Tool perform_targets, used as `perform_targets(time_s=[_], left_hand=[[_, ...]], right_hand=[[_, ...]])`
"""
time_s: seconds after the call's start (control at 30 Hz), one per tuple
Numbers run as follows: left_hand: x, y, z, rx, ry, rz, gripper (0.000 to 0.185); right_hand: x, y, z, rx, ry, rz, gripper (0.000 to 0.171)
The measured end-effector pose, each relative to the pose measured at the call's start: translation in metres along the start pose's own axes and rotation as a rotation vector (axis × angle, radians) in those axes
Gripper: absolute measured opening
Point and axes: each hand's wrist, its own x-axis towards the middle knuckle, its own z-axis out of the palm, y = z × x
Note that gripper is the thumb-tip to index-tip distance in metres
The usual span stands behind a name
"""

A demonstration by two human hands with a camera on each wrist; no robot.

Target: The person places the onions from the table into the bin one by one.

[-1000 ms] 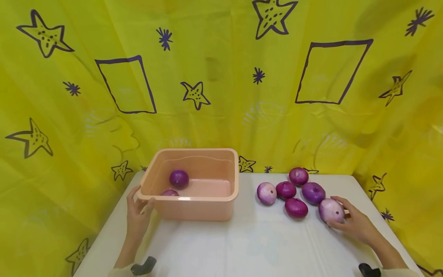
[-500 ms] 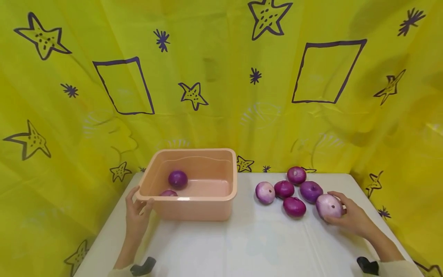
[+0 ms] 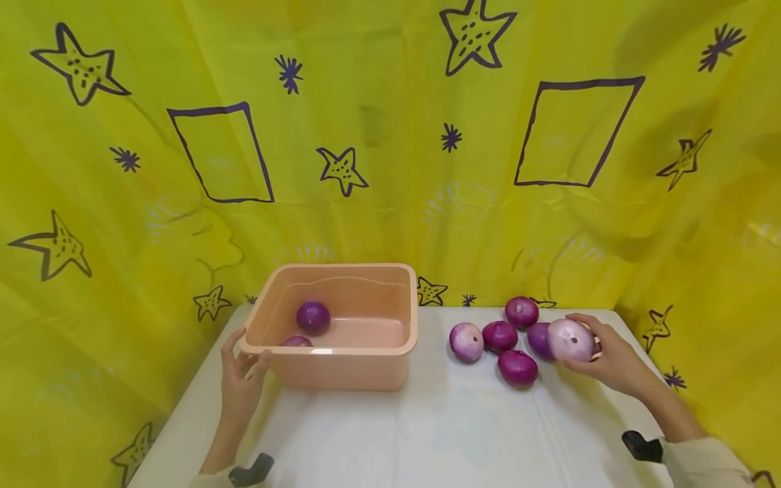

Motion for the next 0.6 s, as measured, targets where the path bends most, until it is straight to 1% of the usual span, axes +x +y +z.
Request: perform_targets(time_s=[0.17, 0.23, 0.33, 0.4, 0.6], left_hand=[[0.000, -0.001, 0.000, -0.002, 0.008, 0.004, 0.071], [0.000, -0.002, 0.000, -0.003, 0.009, 0.008, 0.071], [0.000, -0.002, 0.000, -0.001, 0.008, 0.015, 0.071], [0.000, -0.003, 0.000, 0.000, 0.008, 0.018, 0.071], [0.000, -0.003, 0.001, 0.004, 0.007, 0.026, 0.071]], right_hand=[[0.016, -0.017, -0.008, 0.024, -0.006, -0.007, 0.078], [0.022, -0.021, -0.010, 0.030, 0.001, -0.027, 0.077], [0.031, -0.029, -0.014, 0.030, 0.008, -0.038, 0.077], [0.036, -0.035, -0.017, 0.033, -0.003, -0.043, 0.078], [0.052, -0.052, -0.022, 0.024, -0.032, -0.007, 0.079]])
